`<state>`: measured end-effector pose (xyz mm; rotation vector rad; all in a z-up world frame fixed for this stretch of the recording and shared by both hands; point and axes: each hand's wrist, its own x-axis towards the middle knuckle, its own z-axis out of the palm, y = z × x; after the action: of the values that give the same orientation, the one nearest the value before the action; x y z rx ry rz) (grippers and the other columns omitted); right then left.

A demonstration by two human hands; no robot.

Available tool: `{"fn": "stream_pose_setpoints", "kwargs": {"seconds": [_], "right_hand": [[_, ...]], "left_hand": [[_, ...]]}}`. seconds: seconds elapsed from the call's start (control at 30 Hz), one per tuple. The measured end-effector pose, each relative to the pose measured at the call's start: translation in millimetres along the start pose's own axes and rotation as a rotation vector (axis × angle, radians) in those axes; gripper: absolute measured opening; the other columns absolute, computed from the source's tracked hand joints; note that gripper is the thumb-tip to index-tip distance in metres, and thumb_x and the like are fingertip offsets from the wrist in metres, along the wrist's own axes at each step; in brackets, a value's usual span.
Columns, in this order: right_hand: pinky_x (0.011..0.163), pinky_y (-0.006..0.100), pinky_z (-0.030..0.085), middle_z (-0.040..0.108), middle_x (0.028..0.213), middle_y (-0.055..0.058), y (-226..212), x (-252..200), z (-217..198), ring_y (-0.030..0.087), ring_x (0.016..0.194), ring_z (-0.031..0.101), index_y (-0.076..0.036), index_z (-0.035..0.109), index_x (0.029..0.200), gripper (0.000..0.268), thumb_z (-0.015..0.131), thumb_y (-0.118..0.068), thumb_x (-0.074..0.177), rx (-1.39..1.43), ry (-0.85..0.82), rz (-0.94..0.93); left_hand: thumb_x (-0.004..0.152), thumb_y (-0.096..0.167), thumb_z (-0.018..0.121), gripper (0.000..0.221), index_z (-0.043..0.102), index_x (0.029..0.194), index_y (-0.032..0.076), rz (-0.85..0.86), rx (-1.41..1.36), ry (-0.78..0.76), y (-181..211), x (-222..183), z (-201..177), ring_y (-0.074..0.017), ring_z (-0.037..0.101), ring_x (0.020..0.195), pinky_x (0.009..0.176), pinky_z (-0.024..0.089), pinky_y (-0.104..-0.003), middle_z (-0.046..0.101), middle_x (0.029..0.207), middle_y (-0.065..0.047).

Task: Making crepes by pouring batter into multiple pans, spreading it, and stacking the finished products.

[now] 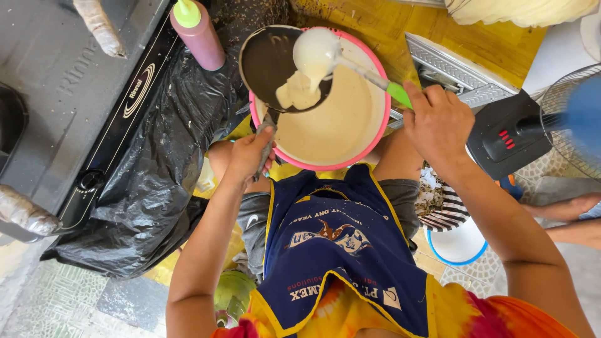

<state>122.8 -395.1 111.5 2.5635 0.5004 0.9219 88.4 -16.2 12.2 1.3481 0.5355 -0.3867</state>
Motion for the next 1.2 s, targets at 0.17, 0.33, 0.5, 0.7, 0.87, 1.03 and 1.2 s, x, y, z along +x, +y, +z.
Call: {"fn": "stream_pose_setpoints", "kwargs": {"seconds": [0.17, 0.33, 0.5, 0.7, 0.87, 1.03, 1.2], "right_hand": [[0.060, 0.030, 0.052, 0.057, 0.088, -0.006, -6, 22, -3, 0.016, 0.075, 0.064, -0.032, 0.078, 0.123, 0.049, 0.076, -0.027, 0.074, 0.106, 0.036, 0.056], [0.061, 0.029, 0.050, 0.055, 0.088, -0.007, -11, 30, -22, 0.014, 0.073, 0.060, -0.035, 0.077, 0.122, 0.048, 0.075, -0.028, 0.074, 0.030, 0.071, -0.004], [0.064, 0.028, 0.047, 0.056, 0.093, -0.006, -8, 18, -58, 0.014, 0.076, 0.059, -0.034, 0.076, 0.124, 0.041, 0.068, -0.029, 0.084, -0.050, 0.091, -0.073], [0.063, 0.027, 0.048, 0.058, 0.089, -0.006, -23, 4, -66, 0.015, 0.073, 0.059, -0.034, 0.080, 0.117, 0.038, 0.070, -0.024, 0.082, -0.009, 0.023, -0.025], [0.058, 0.033, 0.053, 0.064, 0.086, -0.003, -26, 1, -40, 0.021, 0.070, 0.067, -0.028, 0.079, 0.121, 0.043, 0.075, -0.027, 0.079, 0.165, -0.158, 0.180], [0.069, 0.047, 0.057, 0.068, 0.097, 0.004, -21, -26, -11, 0.036, 0.077, 0.072, -0.029, 0.075, 0.128, 0.043, 0.064, -0.033, 0.087, 0.309, -0.515, 0.417], [0.075, 0.050, 0.058, 0.068, 0.097, 0.004, -34, -46, 1, 0.037, 0.083, 0.073, -0.035, 0.073, 0.128, 0.041, 0.062, -0.036, 0.088, 0.437, -0.609, 0.562]], "left_hand": [[0.103, 0.047, 0.057, 0.046, 0.061, 0.096, 0.001, -0.107, -0.297, -0.228, -25, -8, -11, -0.0093, 0.049, 0.039, 0.032, 0.041, -0.020, 0.053, 0.059, -0.004], [0.101, 0.048, 0.063, 0.049, 0.060, 0.097, 0.000, -0.014, -0.582, -0.340, -118, 14, 24, -0.0112, 0.047, 0.036, 0.032, 0.040, -0.023, 0.050, 0.058, -0.006], [0.103, 0.033, 0.064, 0.036, 0.061, 0.095, -0.002, 0.233, -0.556, -0.248, -133, 28, 61, -0.0203, 0.052, 0.032, 0.030, 0.042, -0.029, 0.054, 0.055, -0.015], [0.103, 0.037, 0.065, 0.039, 0.061, 0.094, -0.001, 0.076, -0.451, -0.282, -58, 13, 60, -0.0188, 0.053, 0.034, 0.031, 0.044, -0.029, 0.056, 0.056, -0.014], [0.097, 0.054, 0.067, 0.051, 0.062, 0.098, 0.003, -0.333, -0.193, -0.423, -22, 30, 31, -0.0090, 0.050, 0.042, 0.034, 0.042, -0.021, 0.055, 0.063, -0.004], [0.094, 0.042, 0.071, 0.044, 0.064, 0.090, -0.001, -0.342, 0.145, -0.395, 16, 13, 29, -0.0124, 0.055, 0.039, 0.032, 0.045, -0.023, 0.058, 0.059, -0.009], [0.092, 0.031, 0.075, 0.037, 0.066, 0.086, -0.005, -0.196, 0.345, -0.362, 18, -6, 34, -0.0179, 0.056, 0.034, 0.028, 0.044, -0.027, 0.059, 0.053, -0.015]]}}
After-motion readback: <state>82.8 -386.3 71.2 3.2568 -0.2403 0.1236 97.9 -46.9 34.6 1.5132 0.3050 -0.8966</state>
